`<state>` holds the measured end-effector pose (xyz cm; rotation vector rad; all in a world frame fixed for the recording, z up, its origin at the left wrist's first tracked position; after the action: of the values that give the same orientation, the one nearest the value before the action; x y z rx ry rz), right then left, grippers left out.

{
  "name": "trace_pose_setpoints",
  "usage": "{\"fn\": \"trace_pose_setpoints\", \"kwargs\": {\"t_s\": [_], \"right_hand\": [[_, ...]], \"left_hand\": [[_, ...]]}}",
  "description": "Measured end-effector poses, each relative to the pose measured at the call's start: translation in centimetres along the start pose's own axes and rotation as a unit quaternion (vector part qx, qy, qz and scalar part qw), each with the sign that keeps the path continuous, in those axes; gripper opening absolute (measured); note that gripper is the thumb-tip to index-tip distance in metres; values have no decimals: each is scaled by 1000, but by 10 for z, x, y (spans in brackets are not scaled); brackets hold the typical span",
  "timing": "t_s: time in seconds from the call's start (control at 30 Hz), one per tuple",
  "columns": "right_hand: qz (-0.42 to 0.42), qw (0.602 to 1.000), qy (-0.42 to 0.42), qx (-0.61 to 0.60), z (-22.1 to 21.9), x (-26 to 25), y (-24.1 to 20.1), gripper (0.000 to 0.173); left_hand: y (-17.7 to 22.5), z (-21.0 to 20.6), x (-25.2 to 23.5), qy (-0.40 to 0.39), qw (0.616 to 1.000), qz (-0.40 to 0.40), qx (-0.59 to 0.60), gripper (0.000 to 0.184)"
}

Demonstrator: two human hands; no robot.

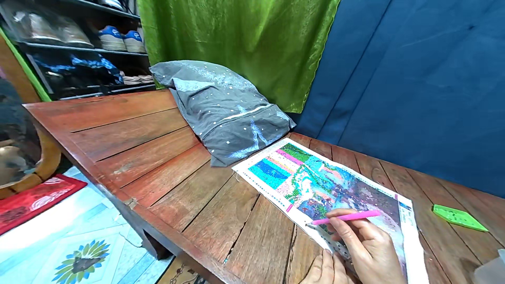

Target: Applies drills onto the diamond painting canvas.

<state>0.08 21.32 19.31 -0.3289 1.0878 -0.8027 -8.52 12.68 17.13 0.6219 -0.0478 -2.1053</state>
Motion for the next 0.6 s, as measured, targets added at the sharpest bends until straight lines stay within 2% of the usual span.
{"fn": "trace_pose_setpoints", "kwargs": {"t_s": [0.6], "right_hand": [[-10,999,-23,42,-3,-5,2,25]], "left_hand": [[0,-1,0,12,1000,-3,-6,41]]}}
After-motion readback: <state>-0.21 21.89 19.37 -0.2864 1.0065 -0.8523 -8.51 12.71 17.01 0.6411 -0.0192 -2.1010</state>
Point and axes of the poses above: each hand's wrist, its own x-axis away from the middle knuckle, its own z-axis out of the back of the hand, y = z × x, the point moved 5 cm from there along -x, towards the middle knuckle, and after that the axes turned 1 degree about z, right-handed, at the moved point
